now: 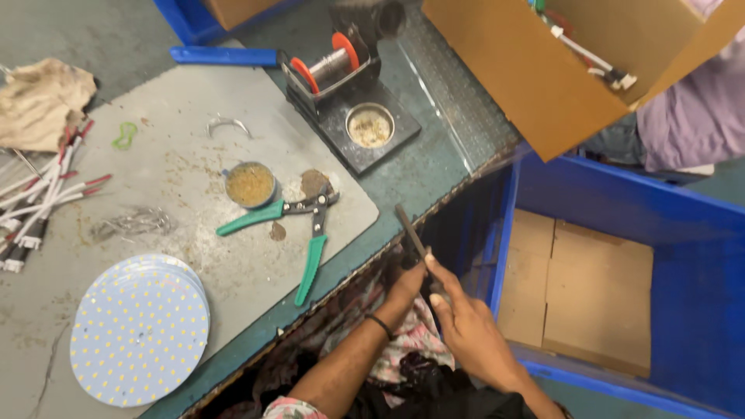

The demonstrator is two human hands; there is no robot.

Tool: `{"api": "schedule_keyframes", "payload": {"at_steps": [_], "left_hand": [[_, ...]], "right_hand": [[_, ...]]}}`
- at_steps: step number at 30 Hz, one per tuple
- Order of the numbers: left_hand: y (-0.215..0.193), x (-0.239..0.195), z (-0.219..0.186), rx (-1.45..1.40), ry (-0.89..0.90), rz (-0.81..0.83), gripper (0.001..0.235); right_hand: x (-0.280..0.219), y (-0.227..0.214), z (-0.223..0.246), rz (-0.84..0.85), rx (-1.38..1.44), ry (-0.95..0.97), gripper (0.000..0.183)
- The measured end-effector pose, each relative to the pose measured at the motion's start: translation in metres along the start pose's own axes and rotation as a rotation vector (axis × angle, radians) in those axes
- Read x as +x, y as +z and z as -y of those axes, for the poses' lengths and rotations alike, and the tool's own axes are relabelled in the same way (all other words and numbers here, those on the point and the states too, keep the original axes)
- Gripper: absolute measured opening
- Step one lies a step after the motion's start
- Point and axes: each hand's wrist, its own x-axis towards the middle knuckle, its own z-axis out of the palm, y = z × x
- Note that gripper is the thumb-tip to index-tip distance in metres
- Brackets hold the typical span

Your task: The person uses a soldering iron to attach wires to circular LED modules on a workbench. They handle multiple modules, applying solder to connection points and stacking the finished units.

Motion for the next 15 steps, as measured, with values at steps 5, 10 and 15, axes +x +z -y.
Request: {"api": "schedule_keyframes", "payload": {"at_steps": [5, 10, 15], "left_hand": [[0.006, -0.004, 0.020, -0.251, 0.066, 0.192, 0.025], [0.000, -0.003, -0.011, -0.146, 0.035, 0.036, 0.036], [-0.005, -0.007, -0.011, -0.213, 0.043, 0.097, 0.037]], "right_hand": [[-0.003, -0.002, -0.011, 0.122, 0.009, 0.311, 0.058], [0.001, -0.004, -0.007, 0.085, 0.098, 0.330, 0.059], [-0.011, -0.003, -0.010, 0.093, 0.194, 0.490, 0.060]]}}
